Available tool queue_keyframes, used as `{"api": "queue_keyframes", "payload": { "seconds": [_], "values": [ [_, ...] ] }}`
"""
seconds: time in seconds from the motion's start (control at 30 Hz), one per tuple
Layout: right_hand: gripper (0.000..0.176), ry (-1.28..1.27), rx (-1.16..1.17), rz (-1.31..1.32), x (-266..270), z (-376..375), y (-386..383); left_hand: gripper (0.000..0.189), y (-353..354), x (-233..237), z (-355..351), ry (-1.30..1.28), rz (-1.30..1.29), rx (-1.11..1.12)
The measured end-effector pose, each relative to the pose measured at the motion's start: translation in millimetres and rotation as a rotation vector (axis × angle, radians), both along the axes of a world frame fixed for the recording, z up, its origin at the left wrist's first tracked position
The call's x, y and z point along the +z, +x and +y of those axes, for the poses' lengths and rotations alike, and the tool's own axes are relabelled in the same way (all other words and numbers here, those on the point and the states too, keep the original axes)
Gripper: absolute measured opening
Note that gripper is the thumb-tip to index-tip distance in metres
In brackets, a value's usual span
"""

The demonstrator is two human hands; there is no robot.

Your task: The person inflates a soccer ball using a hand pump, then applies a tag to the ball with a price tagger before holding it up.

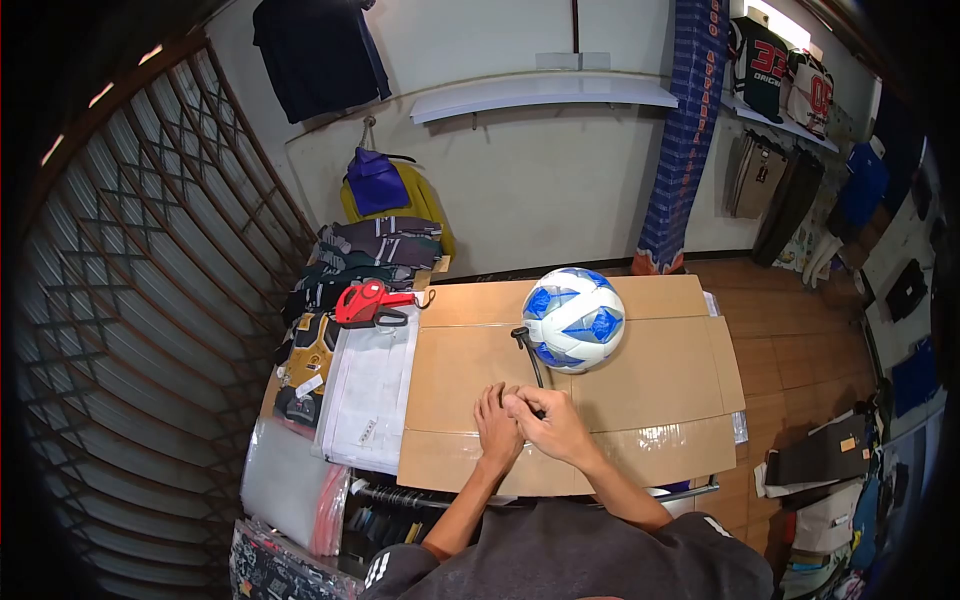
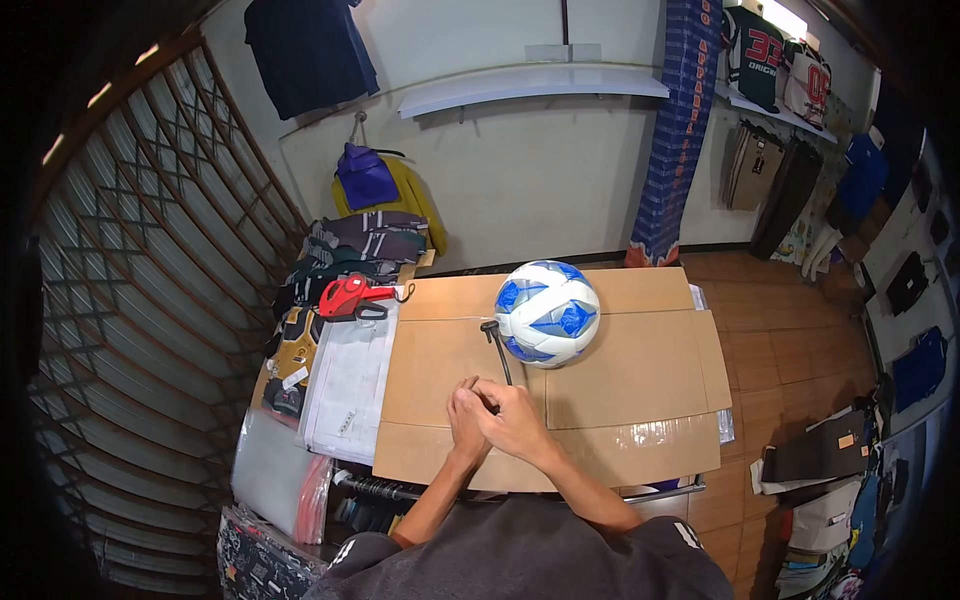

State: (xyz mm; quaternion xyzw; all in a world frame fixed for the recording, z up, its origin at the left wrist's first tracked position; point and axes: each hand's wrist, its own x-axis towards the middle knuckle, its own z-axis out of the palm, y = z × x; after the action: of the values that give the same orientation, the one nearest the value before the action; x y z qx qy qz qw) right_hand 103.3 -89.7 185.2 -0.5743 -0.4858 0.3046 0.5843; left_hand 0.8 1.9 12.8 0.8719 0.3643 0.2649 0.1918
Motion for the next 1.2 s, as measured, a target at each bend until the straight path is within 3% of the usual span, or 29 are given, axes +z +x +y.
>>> {"api": "queue_keyframes", "payload": {
  "seconds": [0.1,0.2,0.57,0.8,0.9,0.97,1.07,1.2],
  "values": [
    [0.029,0.108,0.004,0.002,57,-22,3,0.051,2,-1,1,0.024,0.033,0.007],
    [0.029,0.143,0.015,-0.004,71,-28,7,0.050,1,2,1,0.033,0.040,0.004],
    [0.033,0.001,-0.164,-0.041,-28,13,-4,0.053,0,-12,4,0.025,0.048,0.002],
    [0.033,-0.053,-0.186,-0.173,-7,5,-13,0.056,-2,-8,3,-0.020,-0.005,-0.022],
    [0.031,-0.069,-0.108,-0.083,29,-5,-13,0.057,-3,-3,3,-0.083,-0.053,-0.048],
    [0.029,0.042,-0.105,-0.107,56,-16,-10,0.046,1,0,6,-0.089,-0.037,-0.028],
    [0.027,0.094,-0.111,-0.130,80,-31,-9,0.051,-2,3,4,-0.113,-0.035,-0.041],
    [0.026,0.060,-0.156,-0.152,49,-15,-9,0.055,0,-3,6,-0.075,0.037,-0.044]
  ]
}}
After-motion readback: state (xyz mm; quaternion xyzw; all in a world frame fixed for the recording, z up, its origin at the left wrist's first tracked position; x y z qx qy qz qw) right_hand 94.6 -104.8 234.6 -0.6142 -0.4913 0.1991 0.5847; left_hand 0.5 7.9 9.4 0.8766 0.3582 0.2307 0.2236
